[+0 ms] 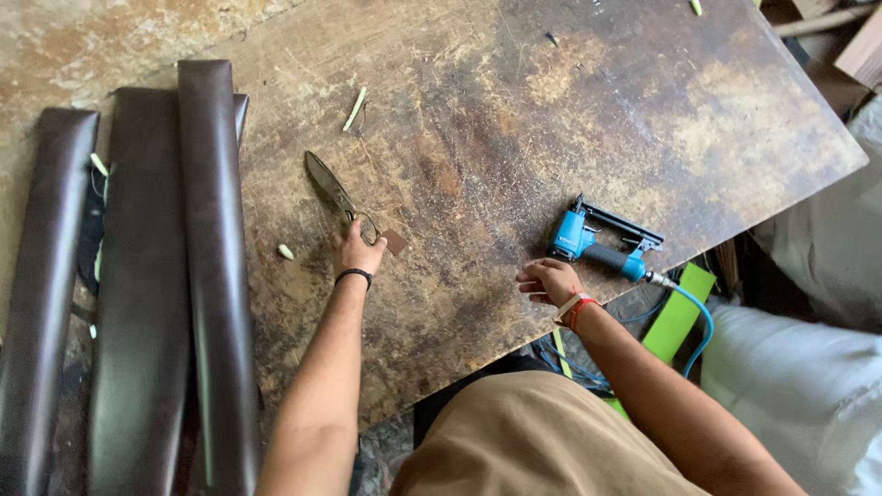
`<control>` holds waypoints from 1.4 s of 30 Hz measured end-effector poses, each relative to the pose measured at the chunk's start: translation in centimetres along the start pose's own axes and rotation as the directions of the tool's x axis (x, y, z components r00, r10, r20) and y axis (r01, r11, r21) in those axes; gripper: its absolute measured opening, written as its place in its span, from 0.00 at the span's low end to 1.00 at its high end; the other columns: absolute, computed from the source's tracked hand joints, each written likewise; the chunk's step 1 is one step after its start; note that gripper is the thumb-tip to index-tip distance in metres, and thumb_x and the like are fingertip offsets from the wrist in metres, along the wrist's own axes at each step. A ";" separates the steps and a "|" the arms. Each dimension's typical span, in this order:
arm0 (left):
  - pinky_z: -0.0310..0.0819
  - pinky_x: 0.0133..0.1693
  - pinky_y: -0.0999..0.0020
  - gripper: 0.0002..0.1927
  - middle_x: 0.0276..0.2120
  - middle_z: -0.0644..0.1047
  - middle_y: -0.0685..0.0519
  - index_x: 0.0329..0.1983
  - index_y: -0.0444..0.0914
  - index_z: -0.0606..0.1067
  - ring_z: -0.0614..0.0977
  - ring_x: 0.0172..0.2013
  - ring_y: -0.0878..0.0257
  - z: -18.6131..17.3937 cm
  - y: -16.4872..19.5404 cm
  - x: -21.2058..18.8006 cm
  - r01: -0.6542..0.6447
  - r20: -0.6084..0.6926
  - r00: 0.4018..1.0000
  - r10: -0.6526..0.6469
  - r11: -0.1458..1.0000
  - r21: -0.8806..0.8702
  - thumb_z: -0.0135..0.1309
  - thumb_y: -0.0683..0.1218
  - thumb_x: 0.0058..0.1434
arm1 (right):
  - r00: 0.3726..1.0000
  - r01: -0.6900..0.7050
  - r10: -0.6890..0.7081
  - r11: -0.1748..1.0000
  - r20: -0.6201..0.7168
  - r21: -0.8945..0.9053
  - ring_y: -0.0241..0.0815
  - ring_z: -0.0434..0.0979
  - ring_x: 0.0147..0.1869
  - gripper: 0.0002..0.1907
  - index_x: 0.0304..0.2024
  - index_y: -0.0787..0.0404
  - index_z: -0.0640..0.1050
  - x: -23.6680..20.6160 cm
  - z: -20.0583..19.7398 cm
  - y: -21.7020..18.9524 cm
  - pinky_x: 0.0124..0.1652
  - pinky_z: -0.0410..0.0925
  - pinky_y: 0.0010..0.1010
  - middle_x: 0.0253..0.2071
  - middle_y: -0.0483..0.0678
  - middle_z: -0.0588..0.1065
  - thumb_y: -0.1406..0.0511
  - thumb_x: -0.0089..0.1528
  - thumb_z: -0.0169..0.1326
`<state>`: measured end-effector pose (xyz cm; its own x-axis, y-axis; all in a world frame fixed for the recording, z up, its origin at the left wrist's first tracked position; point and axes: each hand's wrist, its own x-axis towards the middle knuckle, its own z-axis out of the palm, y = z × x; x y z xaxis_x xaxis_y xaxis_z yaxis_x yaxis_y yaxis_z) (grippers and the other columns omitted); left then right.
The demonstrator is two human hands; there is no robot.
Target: The person uses a pneumatic staple gun to attach staples along the edges of long dark wooden mouldings on a workbench. They repeatedly flip and reposition each piece to staple both sides, then stack the finished mouldings aside.
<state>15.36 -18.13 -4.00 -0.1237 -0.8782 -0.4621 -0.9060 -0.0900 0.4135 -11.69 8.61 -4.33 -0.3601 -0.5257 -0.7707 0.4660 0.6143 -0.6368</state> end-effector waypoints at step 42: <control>0.79 0.42 0.57 0.12 0.44 0.79 0.50 0.44 0.43 0.83 0.83 0.40 0.52 -6.3 2.4 15.8 -0.613 -0.441 0.708 0.552 0.790 0.003 0.65 0.48 0.57 | 0.981 -0.074 -0.188 -0.088 -0.057 -0.993 0.71 0.59 0.74 0.45 0.74 0.50 0.59 3.0 11.6 -0.4 0.62 0.69 0.44 0.72 0.77 0.52 0.45 0.60 0.60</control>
<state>13.74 -35.11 -5.37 -0.4091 -0.8785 0.2467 -0.6411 0.4691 0.6074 -3.60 0.00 -6.16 -0.4864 -0.5975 -0.6375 -0.8172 0.5694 0.0898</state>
